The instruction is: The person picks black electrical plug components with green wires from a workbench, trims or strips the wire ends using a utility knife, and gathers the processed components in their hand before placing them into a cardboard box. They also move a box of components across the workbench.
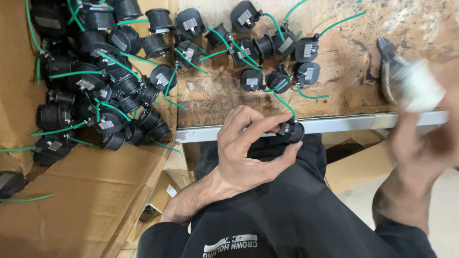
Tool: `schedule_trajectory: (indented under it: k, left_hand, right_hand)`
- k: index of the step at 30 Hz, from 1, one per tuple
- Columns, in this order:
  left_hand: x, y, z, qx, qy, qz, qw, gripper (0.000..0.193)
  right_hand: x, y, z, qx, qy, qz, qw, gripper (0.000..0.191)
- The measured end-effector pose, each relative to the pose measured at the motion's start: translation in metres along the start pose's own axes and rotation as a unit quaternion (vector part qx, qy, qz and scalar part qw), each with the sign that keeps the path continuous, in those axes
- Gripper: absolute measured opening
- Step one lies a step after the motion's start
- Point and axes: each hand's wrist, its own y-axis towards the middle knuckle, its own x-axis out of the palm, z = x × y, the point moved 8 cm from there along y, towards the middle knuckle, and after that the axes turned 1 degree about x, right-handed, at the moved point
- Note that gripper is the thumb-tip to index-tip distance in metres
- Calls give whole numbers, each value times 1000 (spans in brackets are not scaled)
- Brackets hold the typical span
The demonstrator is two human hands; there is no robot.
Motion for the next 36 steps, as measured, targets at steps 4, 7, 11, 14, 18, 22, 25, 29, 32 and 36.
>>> schedule_trajectory:
  k: [4, 7, 11, 14, 18, 22, 25, 29, 32, 36]
  left_hand:
    - [5, 0, -2, 8, -11, -22, 1000, 46]
    - [17, -4, -4, 35, 15, -78, 996, 47]
    - [47, -11, 1, 90, 27, -163, 982, 46]
    - [50, -16, 5, 84, -12, -165, 983, 51]
    - [36, -9, 0, 70, 14, -100, 992, 42]
    - [17, 1, -6, 54, 83, -24, 995, 32]
    - [8, 7, -10, 36, 118, -16, 992, 34]
    - [5, 14, -12, 20, 149, -20, 988, 38]
    - [3, 16, -9, 24, 168, -19, 985, 38]
    - [8, 20, -9, 23, 173, -33, 984, 38]
  right_hand:
    - [11, 10, 36, 41, 58, 41, 997, 30]
    - [19, -6, 25, 100, 244, -48, 963, 15]
    - [31, -29, -2, 81, 349, -123, 926, 22]
    - [25, -53, 28, 171, 318, -64, 930, 11]
    - [13, -90, 102, 349, 244, 93, 900, 12]
    - [5, -83, 119, 406, 101, 74, 905, 10]
    - [13, -36, 63, 234, 177, 33, 955, 16]
    - [45, 23, -21, 11, 211, -61, 976, 41]
    - [51, 45, -43, -43, 152, -46, 986, 42]
    - [51, 46, -39, -35, 156, -61, 985, 41]
